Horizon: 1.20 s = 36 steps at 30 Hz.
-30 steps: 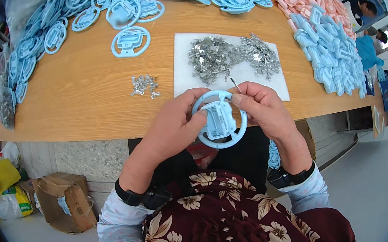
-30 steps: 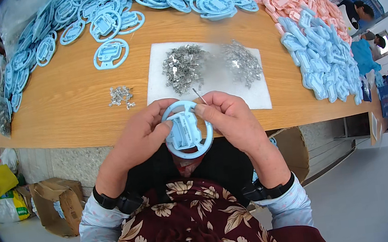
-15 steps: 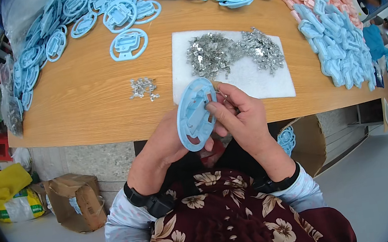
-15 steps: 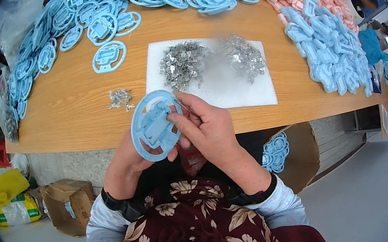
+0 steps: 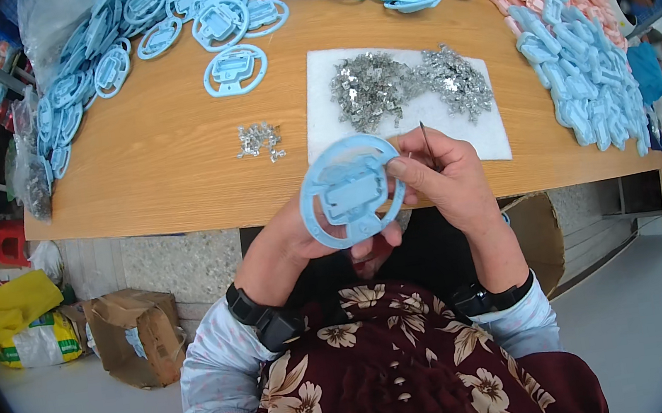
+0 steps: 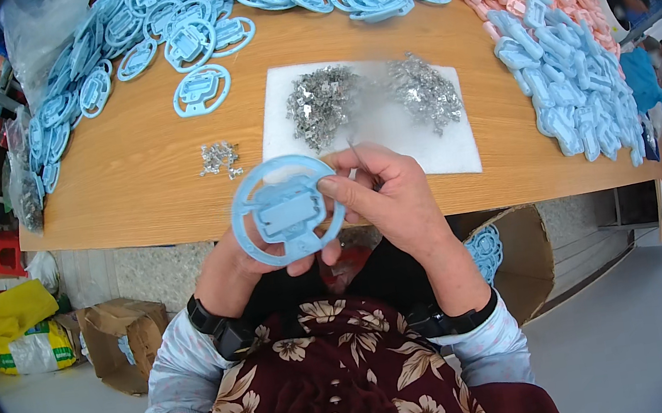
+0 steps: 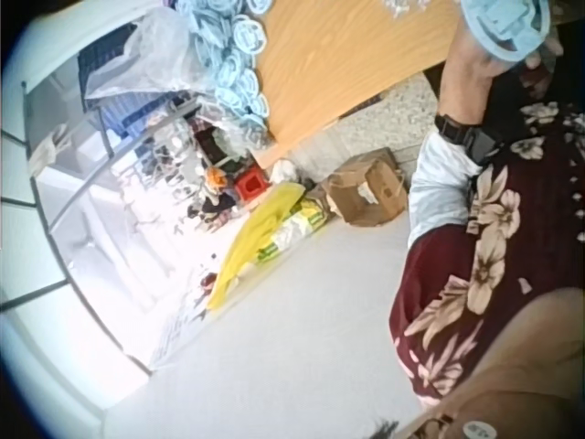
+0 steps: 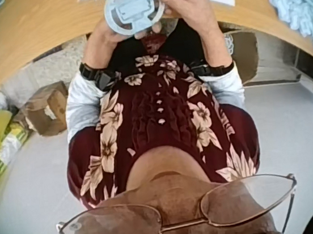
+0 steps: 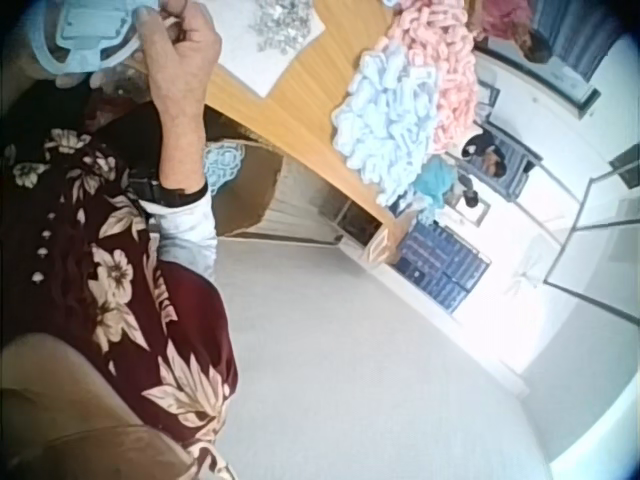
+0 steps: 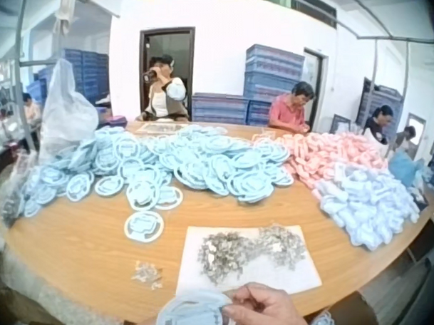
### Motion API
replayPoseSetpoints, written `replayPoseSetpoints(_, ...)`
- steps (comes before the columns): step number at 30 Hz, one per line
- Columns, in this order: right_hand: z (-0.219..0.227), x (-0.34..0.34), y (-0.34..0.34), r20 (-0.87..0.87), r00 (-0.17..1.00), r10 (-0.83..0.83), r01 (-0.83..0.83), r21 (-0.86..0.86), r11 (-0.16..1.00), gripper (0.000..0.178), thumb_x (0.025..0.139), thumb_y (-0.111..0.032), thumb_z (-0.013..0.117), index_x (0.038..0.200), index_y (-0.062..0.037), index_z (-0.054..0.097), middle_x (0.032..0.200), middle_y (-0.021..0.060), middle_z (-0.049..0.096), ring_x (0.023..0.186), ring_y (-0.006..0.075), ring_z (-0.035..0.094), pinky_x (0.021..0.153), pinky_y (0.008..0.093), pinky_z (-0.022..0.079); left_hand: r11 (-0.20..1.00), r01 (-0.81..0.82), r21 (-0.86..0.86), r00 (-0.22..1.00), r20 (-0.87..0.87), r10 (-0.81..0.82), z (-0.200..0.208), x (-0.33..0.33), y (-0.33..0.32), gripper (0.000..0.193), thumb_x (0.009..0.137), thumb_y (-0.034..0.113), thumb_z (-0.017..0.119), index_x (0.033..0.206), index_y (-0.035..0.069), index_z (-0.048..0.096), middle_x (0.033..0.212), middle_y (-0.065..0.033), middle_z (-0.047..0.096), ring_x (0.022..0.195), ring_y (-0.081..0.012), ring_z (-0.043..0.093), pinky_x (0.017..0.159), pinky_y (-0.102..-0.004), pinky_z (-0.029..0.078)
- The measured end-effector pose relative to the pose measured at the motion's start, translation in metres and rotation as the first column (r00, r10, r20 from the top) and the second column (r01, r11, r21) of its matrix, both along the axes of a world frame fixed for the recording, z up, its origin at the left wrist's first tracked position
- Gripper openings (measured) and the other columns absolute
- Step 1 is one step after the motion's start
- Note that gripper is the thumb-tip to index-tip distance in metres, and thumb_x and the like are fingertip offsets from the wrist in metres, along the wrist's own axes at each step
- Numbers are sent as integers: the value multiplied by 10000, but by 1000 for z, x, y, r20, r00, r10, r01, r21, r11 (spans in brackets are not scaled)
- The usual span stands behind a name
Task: Assembling small metal components into blue plastic circular frames at a workstation.
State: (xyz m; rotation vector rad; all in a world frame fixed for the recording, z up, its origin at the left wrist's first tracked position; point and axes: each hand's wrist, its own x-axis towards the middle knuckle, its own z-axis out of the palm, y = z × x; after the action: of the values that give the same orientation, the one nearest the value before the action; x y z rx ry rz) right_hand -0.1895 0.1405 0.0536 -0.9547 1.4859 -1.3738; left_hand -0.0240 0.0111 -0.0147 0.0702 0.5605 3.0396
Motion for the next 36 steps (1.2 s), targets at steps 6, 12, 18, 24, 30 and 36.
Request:
replayPoseSetpoints(6,5,-56,75,-8,974,-225,225,69,972,187,936,-140,706,1032,20,693,760,0,635,588,48,489,516,210,360,799,138,-585,942,327,77,61,-3,6,473,1039,333,542,1391,18,552,1195,-162,669,989,-222,714,724,-315,615)
replayPoseSetpoints(12,-9,-144,231,-230,911,-343,403,317,859,129,908,-141,691,866,-25,654,678,-45,560,563,35,455,502,214,329,124,12,-992,739,93,667,87,17,-77,395,1024,279,583,1293,-4,644,1036,-97,711,987,-197,709,779,-317,580)
replayPoseSetpoints(18,-145,-218,372,-708,626,-327,678,286,677,276,967,-291,689,810,-70,635,652,-79,474,578,29,398,516,228,300,-530,333,-780,417,-382,825,53,17,-167,517,878,361,719,1283,43,670,1083,-203,737,1006,-357,704,902,-415,553)
replayPoseSetpoints(24,-69,-153,247,-588,657,-472,621,67,781,328,1079,-262,542,853,-35,609,699,-73,436,638,43,376,568,231,306,-514,542,-665,505,-231,832,50,6,-177,681,771,355,804,1356,61,618,1174,-212,703,1092,-359,670,931,-430,541)
replayPoseSetpoints(30,10,-57,122,-392,839,-378,392,-46,919,336,1097,-256,485,1088,0,703,679,-40,493,579,45,431,536,227,344,-530,326,-783,530,-313,788,66,16,-159,780,748,236,813,1450,68,516,1214,-195,682,1122,-353,653,945,-421,530)
replayPoseSetpoints(36,25,-17,16,-85,987,-138,138,-2,990,371,1027,-173,622,1339,26,608,835,-19,639,621,38,504,565,205,413,-689,-135,-712,655,-586,477,102,10,-77,850,715,84,816,1492,103,471,1298,-170,589,1182,-326,606,962,-426,520)
